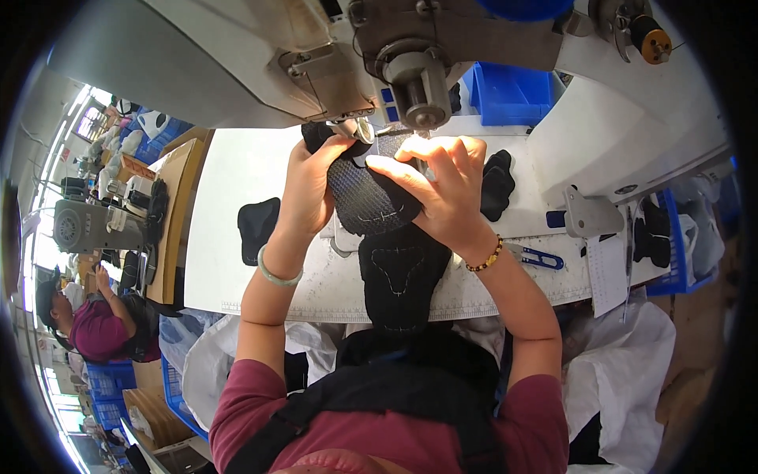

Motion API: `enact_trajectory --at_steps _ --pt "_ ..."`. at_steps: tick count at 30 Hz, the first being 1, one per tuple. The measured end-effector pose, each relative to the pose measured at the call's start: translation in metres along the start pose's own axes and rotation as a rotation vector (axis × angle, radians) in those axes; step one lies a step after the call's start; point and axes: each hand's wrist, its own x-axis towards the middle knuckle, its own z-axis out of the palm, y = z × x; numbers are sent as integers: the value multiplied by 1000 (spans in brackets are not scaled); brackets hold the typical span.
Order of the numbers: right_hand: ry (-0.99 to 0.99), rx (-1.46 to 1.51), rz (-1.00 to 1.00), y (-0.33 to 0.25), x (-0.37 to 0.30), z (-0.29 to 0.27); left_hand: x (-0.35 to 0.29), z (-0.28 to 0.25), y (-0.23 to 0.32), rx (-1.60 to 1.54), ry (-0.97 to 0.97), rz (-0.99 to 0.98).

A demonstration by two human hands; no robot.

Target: Stitch shoe components together using an industrial sewing machine.

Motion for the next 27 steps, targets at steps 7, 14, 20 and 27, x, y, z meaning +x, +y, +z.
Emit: enact_trajectory --at_steps 7,14,20,27 --pt "-41 -16 -12 1 1 -4 -7 -5 8 135 -104 -89" --pt "-14 53 27 1 3 -1 -8 -3 4 78 -68 -73" --pt "-24 61 61 2 3 -2 -9 -3 5 67 -60 -95" --pt "-31 81 80 0 4 -3 -10 -3 5 126 -78 -58"
